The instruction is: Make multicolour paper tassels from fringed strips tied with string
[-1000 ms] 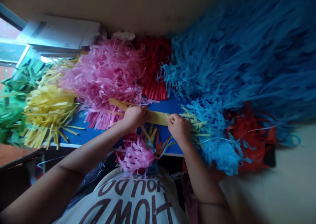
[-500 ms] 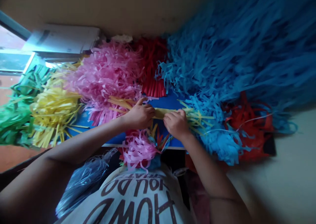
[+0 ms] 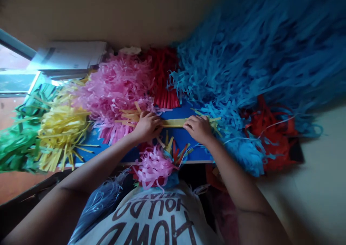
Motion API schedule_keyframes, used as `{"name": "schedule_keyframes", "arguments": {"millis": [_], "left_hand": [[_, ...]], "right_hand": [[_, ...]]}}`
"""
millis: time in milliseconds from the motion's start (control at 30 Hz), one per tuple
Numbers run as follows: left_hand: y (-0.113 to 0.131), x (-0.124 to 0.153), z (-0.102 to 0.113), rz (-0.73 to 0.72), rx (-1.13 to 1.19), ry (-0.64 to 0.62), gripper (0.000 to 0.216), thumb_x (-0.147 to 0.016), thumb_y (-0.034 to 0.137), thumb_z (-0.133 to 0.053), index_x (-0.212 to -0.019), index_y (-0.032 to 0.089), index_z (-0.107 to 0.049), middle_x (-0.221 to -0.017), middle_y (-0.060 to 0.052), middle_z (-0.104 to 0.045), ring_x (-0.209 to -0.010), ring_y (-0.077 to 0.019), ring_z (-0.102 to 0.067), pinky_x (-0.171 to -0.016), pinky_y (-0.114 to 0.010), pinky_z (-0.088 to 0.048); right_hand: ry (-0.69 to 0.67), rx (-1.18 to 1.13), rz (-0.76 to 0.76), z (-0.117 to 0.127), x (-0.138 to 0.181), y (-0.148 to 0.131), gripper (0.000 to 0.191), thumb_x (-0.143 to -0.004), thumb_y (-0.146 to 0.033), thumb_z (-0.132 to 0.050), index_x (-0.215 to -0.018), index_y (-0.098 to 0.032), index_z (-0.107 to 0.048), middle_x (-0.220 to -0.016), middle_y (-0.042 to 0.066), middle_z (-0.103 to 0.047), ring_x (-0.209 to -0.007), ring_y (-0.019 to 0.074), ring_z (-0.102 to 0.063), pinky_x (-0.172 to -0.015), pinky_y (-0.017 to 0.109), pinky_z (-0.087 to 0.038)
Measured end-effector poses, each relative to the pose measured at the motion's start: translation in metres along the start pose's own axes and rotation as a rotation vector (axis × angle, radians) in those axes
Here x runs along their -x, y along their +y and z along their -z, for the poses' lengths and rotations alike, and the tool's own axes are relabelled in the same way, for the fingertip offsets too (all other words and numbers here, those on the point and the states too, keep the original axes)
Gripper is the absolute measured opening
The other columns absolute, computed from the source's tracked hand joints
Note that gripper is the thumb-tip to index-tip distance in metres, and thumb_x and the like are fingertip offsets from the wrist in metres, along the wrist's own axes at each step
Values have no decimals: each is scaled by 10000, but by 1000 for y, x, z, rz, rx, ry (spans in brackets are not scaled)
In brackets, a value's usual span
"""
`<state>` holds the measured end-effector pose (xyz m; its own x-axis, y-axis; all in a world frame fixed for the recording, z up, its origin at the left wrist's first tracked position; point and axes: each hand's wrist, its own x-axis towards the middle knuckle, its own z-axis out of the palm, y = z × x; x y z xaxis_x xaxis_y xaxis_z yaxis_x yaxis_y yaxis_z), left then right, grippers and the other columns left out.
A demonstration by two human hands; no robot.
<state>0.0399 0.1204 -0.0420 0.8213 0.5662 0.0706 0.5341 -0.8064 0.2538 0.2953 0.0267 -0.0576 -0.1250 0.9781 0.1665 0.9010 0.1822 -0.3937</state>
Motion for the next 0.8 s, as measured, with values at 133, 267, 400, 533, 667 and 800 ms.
{"name": "schedule_keyframes", "arguments": {"millis": [133, 267, 400, 533, 667, 800], "left_hand": [[-1, 0, 0, -25, 19, 25, 229, -905, 388, -603, -883, 193, -720, -875, -79, -721, -920, -266, -617, -984, -529, -332], [2, 2, -2, -59, -10, 62, 184, -941, 349, -593, -930, 238, -739, -852, -49, -724, -873, -232, -613, -1049, -561, -279], [1, 7, -4, -93, -54, 94, 240, -972, 243, -531, -846, 241, -735, -846, -22, -722, -883, -206, -608, -1101, -548, -247], [-2, 8, -7, -30, 30, 75, 245, -974, 309, -535, -873, 224, -742, -906, -43, -738, -931, -230, -602, -1016, -498, -349], [1, -1, -10, 109, 88, 27, 246, -942, 314, -565, -827, 183, -738, -855, -68, -734, -869, -240, -606, -863, -432, -422], [6, -9, -11, 188, -7, 30, 267, -913, 296, -567, -725, 171, -710, -782, -71, -720, -841, -257, -619, -873, -464, -407]], "right_hand": [[0, 78, 54, 7, -1, -8, 134, -919, -263, -609, -814, -211, -675, -898, 15, -735, -870, 194, -605, -817, 371, -288], [27, 191, 158, 10, 3, -23, 190, -883, -310, -675, -1036, -199, -699, -1082, 70, -725, -1009, 247, -578, -884, 409, -282], [-38, 97, 224, 3, 4, -22, 150, -942, -170, -578, -919, -213, -720, -978, 28, -751, -947, 188, -601, -892, 383, -287], [-28, -2, 38, -4, 3, -10, 166, -947, -255, -612, -848, -239, -744, -896, 5, -743, -858, 174, -591, -804, 353, -299], [15, 30, -87, -6, 0, -7, 249, -938, -325, -628, -728, -228, -721, -868, 11, -718, -855, 184, -563, -742, 352, -276], [35, 59, -149, -9, -4, -10, 260, -876, -312, -686, -635, -217, -674, -809, 15, -696, -829, 189, -544, -719, 348, -268]]}}
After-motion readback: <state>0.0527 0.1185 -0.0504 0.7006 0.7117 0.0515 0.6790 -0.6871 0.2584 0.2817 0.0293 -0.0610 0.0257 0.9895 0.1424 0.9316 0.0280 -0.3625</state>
